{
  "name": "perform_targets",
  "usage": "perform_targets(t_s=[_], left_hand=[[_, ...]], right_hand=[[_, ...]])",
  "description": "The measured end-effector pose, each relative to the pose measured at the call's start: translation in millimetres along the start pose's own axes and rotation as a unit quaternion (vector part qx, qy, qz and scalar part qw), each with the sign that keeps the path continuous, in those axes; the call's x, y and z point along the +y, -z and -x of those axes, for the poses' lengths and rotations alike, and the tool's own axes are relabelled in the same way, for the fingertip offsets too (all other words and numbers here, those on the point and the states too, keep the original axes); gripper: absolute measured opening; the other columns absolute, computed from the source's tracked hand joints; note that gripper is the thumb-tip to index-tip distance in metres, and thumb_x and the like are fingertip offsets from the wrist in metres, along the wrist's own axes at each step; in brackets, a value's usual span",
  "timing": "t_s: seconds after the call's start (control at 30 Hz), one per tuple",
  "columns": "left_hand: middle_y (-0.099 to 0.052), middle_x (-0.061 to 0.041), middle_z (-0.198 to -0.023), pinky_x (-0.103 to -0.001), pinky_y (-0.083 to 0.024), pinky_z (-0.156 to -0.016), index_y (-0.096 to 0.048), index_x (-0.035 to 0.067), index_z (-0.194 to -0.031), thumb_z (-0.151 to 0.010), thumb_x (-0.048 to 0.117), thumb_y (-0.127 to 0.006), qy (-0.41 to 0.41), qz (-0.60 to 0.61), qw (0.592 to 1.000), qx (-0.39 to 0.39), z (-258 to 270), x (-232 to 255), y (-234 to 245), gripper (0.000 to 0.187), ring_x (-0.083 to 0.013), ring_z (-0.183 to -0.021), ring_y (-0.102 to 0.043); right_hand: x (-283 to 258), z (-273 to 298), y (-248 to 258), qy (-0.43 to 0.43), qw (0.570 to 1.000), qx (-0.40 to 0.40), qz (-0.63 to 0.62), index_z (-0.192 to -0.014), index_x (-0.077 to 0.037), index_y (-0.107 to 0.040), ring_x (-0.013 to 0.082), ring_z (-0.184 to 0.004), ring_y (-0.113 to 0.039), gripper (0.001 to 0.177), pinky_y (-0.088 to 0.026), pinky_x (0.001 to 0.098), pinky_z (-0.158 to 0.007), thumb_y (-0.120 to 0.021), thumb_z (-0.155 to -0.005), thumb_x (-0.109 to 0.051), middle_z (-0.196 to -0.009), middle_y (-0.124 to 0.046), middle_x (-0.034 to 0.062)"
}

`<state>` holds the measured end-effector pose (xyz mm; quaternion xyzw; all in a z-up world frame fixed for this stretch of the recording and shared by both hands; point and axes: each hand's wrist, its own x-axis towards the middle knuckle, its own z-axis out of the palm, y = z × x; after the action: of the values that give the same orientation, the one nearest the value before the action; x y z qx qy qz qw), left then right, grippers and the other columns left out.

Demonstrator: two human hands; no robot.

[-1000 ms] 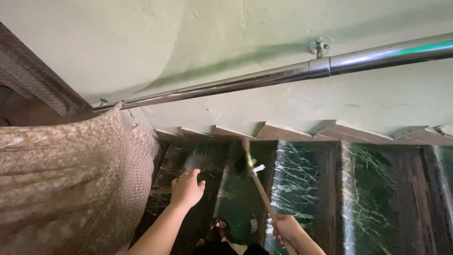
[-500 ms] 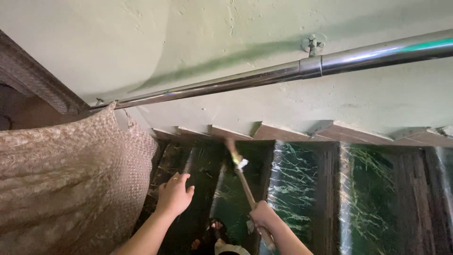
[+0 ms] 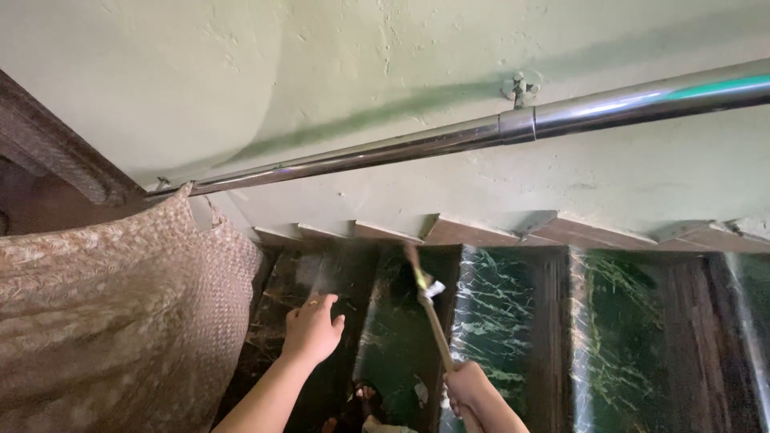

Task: Sweeping debris off a staircase using a broom.

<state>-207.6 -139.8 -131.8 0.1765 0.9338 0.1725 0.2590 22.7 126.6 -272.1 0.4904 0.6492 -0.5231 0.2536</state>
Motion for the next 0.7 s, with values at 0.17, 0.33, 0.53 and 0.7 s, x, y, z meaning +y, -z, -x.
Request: perform_targets(t_s=[0.17,0.33,0.53,0.7], left_hand=[[-0.056,-0.006,-0.143,-0.050,-0.028,-0.118,-0.051,0.017,-0.141,-0.098,0.033,-0.060,0.015,-0.016,0.999,-0.028,5.6,-2.7,5.6,0.047,-0.0244,-0.140,-0.047],[-0.058,-0.004,-0.143,-0.047,-0.032,-0.118,-0.054,0.019,-0.140,-0.097,0.033,-0.061,0.030,-0.040,0.999,-0.004,7.4,-12.4,8.7,0.046,-0.0225,-0.140,-0.049],[-0.053,-0.005,-0.148,-0.050,-0.023,-0.124,-0.047,0.018,-0.147,-0.102,0.033,-0.056,0.057,-0.050,0.994,-0.082,-3.3,-8.7,8.7,0.048,-0.0229,-0.143,-0.046],[-0.050,-0.004,-0.150,-0.049,-0.027,-0.120,-0.049,0.018,-0.144,-0.100,0.035,-0.058,0.031,-0.047,0.997,-0.050,-4.7,7.1,12.1,0.047,-0.0229,-0.143,-0.044]], right_hand=[[22.6,-94.4,12.6,-0.012,0.999,-0.002,0.034,-0.066,0.008,-0.069,0.0306,-0.045,-0.067,0.028,-0.054,0.0443,-0.045,-0.060,-0.087,-0.008,-0.063,-0.069,0.0224],[1.6,-107.5,2.8,0.154,0.882,-0.053,0.442,-0.074,0.002,-0.072,0.0353,-0.068,-0.071,0.023,-0.058,0.0440,-0.065,-0.071,-0.079,-0.020,-0.077,-0.072,0.0237],[18.7,-67.3,21.1,0.132,0.903,0.024,0.408,-0.103,0.001,-0.077,0.0352,-0.084,-0.073,0.029,-0.058,0.0424,-0.074,-0.071,-0.084,-0.021,-0.085,-0.070,0.0203],[-22.2,34.4,44.3,-0.024,0.994,-0.023,0.106,-0.108,-0.009,-0.073,0.0306,-0.058,-0.064,0.020,-0.051,0.0439,-0.053,-0.060,-0.092,-0.011,-0.069,-0.067,0.0166]])
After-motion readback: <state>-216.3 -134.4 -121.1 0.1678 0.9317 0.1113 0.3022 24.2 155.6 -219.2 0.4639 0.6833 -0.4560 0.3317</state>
